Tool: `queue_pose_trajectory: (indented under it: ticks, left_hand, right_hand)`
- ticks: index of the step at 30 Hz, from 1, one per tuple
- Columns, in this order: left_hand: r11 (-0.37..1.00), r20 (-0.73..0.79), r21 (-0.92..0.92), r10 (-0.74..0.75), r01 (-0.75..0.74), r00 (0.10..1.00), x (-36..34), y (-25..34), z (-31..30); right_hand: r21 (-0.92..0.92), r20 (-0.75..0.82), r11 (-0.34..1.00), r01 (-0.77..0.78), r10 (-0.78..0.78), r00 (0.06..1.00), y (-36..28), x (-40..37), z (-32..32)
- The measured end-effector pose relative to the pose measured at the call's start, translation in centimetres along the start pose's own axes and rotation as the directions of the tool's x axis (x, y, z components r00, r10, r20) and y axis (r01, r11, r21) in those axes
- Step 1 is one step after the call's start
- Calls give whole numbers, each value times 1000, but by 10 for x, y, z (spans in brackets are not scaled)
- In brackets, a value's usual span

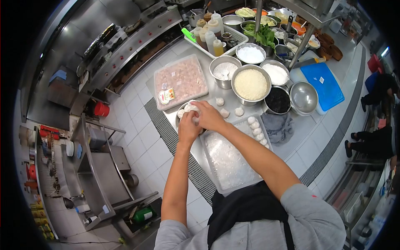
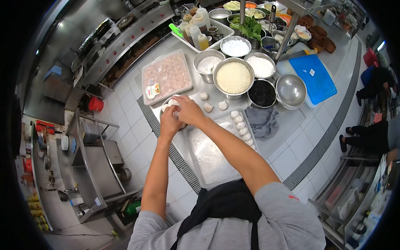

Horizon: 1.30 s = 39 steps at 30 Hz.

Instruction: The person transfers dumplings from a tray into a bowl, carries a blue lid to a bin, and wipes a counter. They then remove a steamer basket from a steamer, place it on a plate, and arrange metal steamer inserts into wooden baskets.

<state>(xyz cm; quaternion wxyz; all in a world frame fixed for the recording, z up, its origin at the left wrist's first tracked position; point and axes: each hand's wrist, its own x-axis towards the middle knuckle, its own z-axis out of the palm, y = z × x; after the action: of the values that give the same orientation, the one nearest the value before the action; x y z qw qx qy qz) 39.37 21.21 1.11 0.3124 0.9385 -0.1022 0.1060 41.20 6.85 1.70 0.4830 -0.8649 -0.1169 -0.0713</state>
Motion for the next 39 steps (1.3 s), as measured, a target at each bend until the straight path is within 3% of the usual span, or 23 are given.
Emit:
queue_pose_trajectory:
  ticks: [2, 6, 8, 11, 12, 14, 18, 20, 21, 22, 23, 24, 26, 28, 29, 30, 32, 34, 35, 36, 37, 38, 39]
  left_hand:
    - [1000, 50, 16, 26, -27, 998, 5, -1, -5]
    - [996, 77, -84, 38, -31, 996, 12, 1, -18]
    - [994, 87, -110, -4, 14, 996, 16, 1, -23]
    - [970, 58, -120, -207, 213, 977, 17, -9, -29]
    - [969, 59, -122, -211, 216, 976, 17, -14, -27]
    - [1000, -139, 6, -1, 2, 990, 17, -23, -23]
    - [1000, -204, 14, 17, -14, 979, 4, -5, -24]
    - [963, -275, -227, -209, 148, 938, -21, 1, -9]
    - [772, -102, -562, -421, 297, 901, -37, 4, 0]
    - [445, 141, -787, -543, 427, 828, -55, 9, 10]
    - [130, 304, -889, -549, 439, 778, -73, 20, 15]
    - [-210, 475, -878, -493, 430, 729, -89, 37, 20]
    - [-491, 662, -742, -428, 456, 616, -113, 76, 32]
    - [-553, 709, -673, -296, 491, 640, -136, 76, 54]
    - [-640, 732, -616, -250, 459, 634, -141, 80, 60]
    - [-717, 747, -557, -210, 420, 631, -141, 84, 64]
    - [-747, 739, -557, -248, 362, 626, -145, 87, 64]
    - [-841, 734, -377, -16, 388, 679, -164, 43, 85]
    - [-882, 788, -356, -106, 309, 607, -162, 50, 79]
    - [-882, 782, -360, -108, 303, 613, -163, 53, 74]
    - [-842, 795, -421, -164, 336, 584, -165, 54, 70]
    - [-796, 802, -479, -223, 372, 554, -168, 53, 66]
    - [-792, 797, -486, -227, 369, 560, -172, 53, 63]
  right_hand:
    - [185, 226, 980, 68, -110, 968, 8, 18, 7]
    - [26, 453, 997, 79, -82, 888, 8, 29, 4]
    - [112, 227, 994, 14, -40, 973, 13, 24, 6]
    - [115, 2, 991, 62, -63, 998, 33, 9, 13]
    - [114, 6, 992, 60, -61, 998, 32, 4, 11]
    - [217, -49, 973, -76, 89, 995, 32, -6, 7]
    - [312, -71, 939, -146, 176, 982, 25, -34, -15]
    - [251, -57, 953, -170, 190, 980, 24, -58, -29]
    - [249, -66, 952, -179, 201, 977, 27, -71, -32]
    - [288, -14, 929, -233, 247, 969, 33, -83, -36]
    - [320, 34, 902, -290, 295, 955, 40, -97, -40]
    - [259, -17, 945, -199, 211, 977, 44, -109, -43]
    - [382, -41, 907, -179, 210, 977, 38, -130, -49]
    - [329, 123, 924, -196, 164, 979, 15, -142, -66]
    - [235, 215, 967, -102, 50, 975, 12, -149, -74]
    - [222, 205, 969, -104, 58, 977, 10, -150, -84]
    - [91, 73, 995, -41, 35, 997, 6, -155, -103]
    - [-82, -246, 994, -70, 48, 968, 32, -146, -145]
    - [-234, -394, 967, -98, -3, 919, 41, -137, -182]
    - [-161, -540, 956, -243, 120, 833, 62, -129, -209]
    - [-251, -660, 928, -276, 45, 750, 98, -125, -239]
    - [-482, -738, 778, -404, -112, 665, 130, -121, -269]
    - [-532, -771, 673, -513, -135, 623, 157, -119, -298]
